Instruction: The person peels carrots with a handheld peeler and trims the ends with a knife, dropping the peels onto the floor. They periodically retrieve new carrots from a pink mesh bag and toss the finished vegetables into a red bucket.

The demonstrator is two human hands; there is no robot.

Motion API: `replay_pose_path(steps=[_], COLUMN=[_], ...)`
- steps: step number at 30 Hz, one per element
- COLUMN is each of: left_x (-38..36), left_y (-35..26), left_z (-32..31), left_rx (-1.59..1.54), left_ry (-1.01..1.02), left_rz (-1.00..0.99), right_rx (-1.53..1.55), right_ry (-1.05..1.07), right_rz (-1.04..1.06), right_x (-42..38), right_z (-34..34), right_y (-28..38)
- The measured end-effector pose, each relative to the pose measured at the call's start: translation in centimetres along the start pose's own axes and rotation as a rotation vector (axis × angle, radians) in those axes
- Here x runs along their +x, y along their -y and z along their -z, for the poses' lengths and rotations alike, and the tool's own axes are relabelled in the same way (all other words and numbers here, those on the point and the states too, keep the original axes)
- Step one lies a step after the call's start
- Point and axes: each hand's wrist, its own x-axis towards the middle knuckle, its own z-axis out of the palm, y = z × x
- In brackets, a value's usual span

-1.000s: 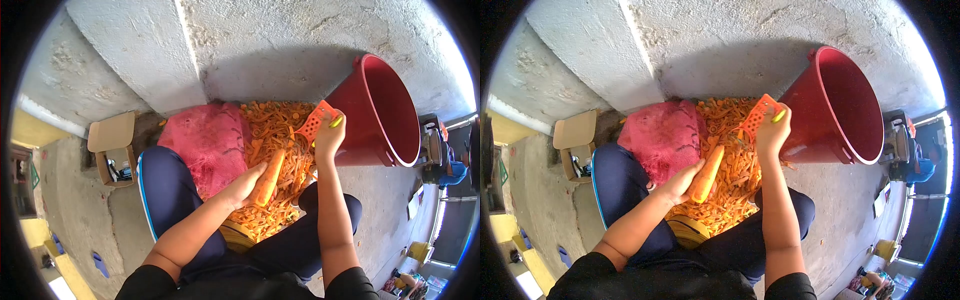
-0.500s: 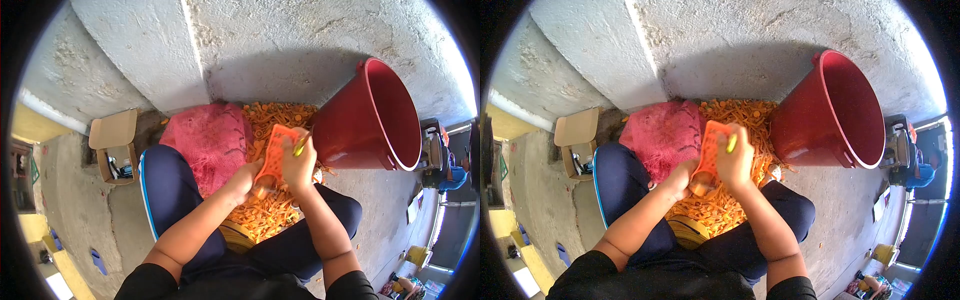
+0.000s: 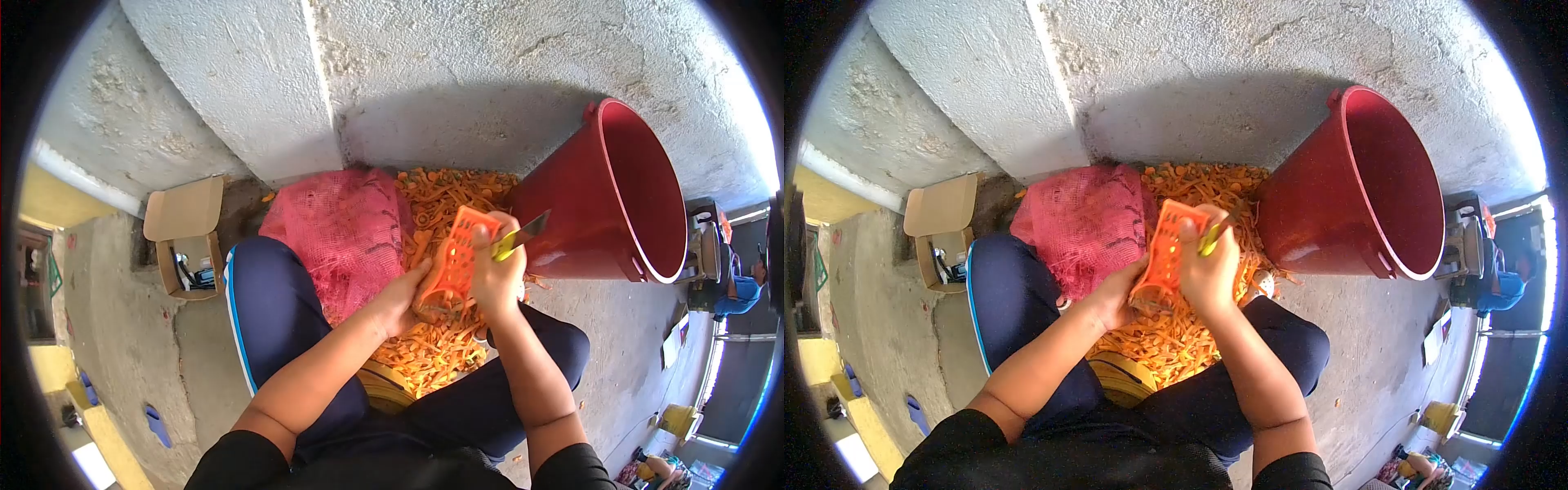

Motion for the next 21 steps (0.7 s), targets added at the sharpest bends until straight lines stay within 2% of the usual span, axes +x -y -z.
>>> replay_pose_path(steps=[1,2,4,7,8,11,12,14,16,17,18,19,21], left_x=[-0.3,-0.5,-0.7,-0.3,-0.4,-1.1,-1.2,-1.3,-1.1,-0.9,-0.8,-1.1,-1.1], left_y=[-0.2,-0.3,-0.3,-0.1,-0.1,-0.1,0.1,0.2,-0.1,-0.1,-0.2,-0.6,-0.5], left_z=[-0.8,-1.0,-1.2,-1.2,-0.7,0.4,0.3,-0.2,-0.7,-0.4,-0.2,-0.2,-0.8], left_rx=[-0.031,-0.019,0.006,0.130,0.213,0.408,0.343,0.206,0.081,0.048,0.015,-0.008,-0.056], left_ry=[-0.056,-0.070,-0.096,-0.046,-0.013,0.096,0.073,0.027,-0.027,-0.015,-0.004,0.178,0.061], left_rz=[-0.020,-0.023,-0.023,-0.089,-0.053,0.015,0.017,0.018,0.031,0.026,0.021,0.015,-0.025], right_rx=[0.014,-0.042,-0.065,-0.239,-0.193,-0.234,-0.162,-0.052,-0.076,0.062,0.052,0.059,0.053], right_ry=[0.042,0.015,0.017,-0.075,-0.157,-0.409,-0.440,-0.404,-0.295,-0.194,-0.144,-0.089,0.004], right_rz=[-0.045,0.071,0.025,0.036,0.100,-0.075,-0.143,-0.051,0.050,0.035,0.068,0.026,-0.023], right_x=[-0.4,-0.6,-0.5,0.3,1.4,5.6,6.0,5.8,4.4,3.3,2.4,1.4,-0.2], right_z=[-0.3,-0.6,-0.6,-0.5,-0.1,2.5,3.0,3.3,2.5,1.9,1.4,0.9,0.2], right_y=[0.3,-0.3,0.0,-0.8,-1.4,-4.5,-3.6,-4.0,-3.1,-2.2,-2.2,-1.8,-1.1])
